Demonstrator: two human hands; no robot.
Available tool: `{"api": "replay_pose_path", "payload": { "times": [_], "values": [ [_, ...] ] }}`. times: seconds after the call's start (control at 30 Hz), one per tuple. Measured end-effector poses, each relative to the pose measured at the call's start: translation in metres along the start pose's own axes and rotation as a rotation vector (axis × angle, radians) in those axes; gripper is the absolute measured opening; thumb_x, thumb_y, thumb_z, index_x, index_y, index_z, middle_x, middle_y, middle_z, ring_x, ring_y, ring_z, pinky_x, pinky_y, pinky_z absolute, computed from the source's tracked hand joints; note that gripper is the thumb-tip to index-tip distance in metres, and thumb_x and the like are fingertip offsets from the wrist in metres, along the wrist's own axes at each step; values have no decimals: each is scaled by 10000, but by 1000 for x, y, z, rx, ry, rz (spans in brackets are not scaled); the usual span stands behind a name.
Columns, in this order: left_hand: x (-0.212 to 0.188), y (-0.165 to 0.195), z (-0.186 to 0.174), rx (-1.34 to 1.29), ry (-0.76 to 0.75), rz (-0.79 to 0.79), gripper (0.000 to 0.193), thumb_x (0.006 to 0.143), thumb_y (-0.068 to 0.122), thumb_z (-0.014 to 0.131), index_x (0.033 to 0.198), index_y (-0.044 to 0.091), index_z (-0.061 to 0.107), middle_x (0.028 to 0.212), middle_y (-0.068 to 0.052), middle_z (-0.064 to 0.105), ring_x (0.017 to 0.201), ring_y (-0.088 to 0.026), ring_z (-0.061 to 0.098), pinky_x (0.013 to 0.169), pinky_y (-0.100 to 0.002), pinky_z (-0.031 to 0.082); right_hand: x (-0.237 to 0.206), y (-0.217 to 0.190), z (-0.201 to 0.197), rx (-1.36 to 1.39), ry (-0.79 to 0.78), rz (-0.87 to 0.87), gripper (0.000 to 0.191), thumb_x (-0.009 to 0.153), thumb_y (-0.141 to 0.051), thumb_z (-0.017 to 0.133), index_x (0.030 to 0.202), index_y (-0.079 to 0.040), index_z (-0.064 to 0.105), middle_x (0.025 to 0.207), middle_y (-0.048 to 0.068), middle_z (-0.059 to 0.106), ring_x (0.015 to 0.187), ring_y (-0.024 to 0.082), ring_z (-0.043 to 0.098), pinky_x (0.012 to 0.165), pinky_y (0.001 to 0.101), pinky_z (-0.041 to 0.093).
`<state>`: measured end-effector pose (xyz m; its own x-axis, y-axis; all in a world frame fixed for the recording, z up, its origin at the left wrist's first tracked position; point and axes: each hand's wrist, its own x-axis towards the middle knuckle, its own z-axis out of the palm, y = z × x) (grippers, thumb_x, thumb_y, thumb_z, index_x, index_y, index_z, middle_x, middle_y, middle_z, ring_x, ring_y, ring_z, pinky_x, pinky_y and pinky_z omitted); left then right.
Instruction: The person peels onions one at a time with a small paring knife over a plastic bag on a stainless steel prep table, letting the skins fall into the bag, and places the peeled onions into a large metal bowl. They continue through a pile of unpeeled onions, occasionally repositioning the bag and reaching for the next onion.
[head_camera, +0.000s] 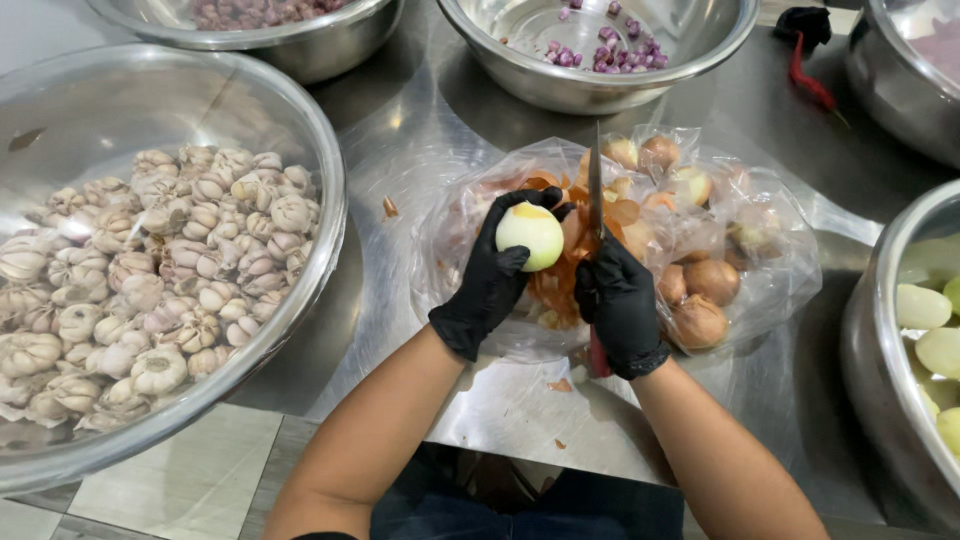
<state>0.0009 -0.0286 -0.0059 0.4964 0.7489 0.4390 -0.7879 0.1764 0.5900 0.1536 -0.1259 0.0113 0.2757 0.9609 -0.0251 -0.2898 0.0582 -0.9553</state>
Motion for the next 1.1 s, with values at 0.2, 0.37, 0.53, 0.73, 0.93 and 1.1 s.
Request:
{"api": "replay_pose_path", "payload": {
  "times": [0.2, 0.37, 0.53, 0.73, 0.93, 1.1],
  "values": [
    [-8, -21, -6, 549, 67, 9, 827, 761, 287, 890, 1395, 151, 377, 1300, -50, 481, 1224, -174, 526, 1016, -359, 522, -6, 0, 5, -25, -86, -86, 444, 1074, -344, 486, 1440, -106, 565, 737, -29, 564, 582, 95, 513, 519, 255, 418],
    [-6, -16, -15, 520, 96, -9, 688, 851, 314, 856, 1374, 74, 479, 1270, -52, 550, 1191, -170, 556, 1024, -333, 509, -5, 4, -3, -28, -78, -111, 430, 1084, -374, 482, 1433, -141, 574, 754, -30, 561, 595, 95, 507, 534, 252, 420],
    [-3, -4, -12, 348, 78, -16, 678, 938, 426, 743, 1449, 43, 517, 1354, -77, 594, 1247, -184, 575, 1090, -340, 480, 17, 0, -15, 73, 103, -114, 302, 1101, -348, 512, 1165, -66, 599, 794, 1, 600, 600, 127, 545, 526, 273, 432],
    [-2, -6, -7, 412, 115, 51, 654, 1025, 428, 604, 1528, 42, 444, 1483, -80, 537, 1376, -184, 504, 1199, -340, 379, 10, -15, -11, -17, -73, -252, 554, 1085, -284, 468, 1612, -154, 361, 706, -26, 504, 551, 71, 435, 482, 217, 358],
    [-3, -9, -8, 500, 218, 82, 598, 1070, 367, 519, 1564, 64, 375, 1538, -84, 468, 1416, -191, 451, 1216, -340, 343, -20, -14, 11, -133, -303, -204, 864, 956, -26, 472, 1718, -202, 104, 781, -93, 361, 628, 37, 322, 543, 171, 270],
    [-8, -15, -5, 501, 143, 70, 648, 1006, 216, 673, 1552, 76, 352, 1539, -71, 450, 1383, -188, 473, 1170, -345, 417, -17, 8, 5, -388, -190, -386, 668, 1034, -30, 475, 1656, -162, 269, 834, -77, 423, 704, 40, 383, 639, 185, 374]
  ]
}}
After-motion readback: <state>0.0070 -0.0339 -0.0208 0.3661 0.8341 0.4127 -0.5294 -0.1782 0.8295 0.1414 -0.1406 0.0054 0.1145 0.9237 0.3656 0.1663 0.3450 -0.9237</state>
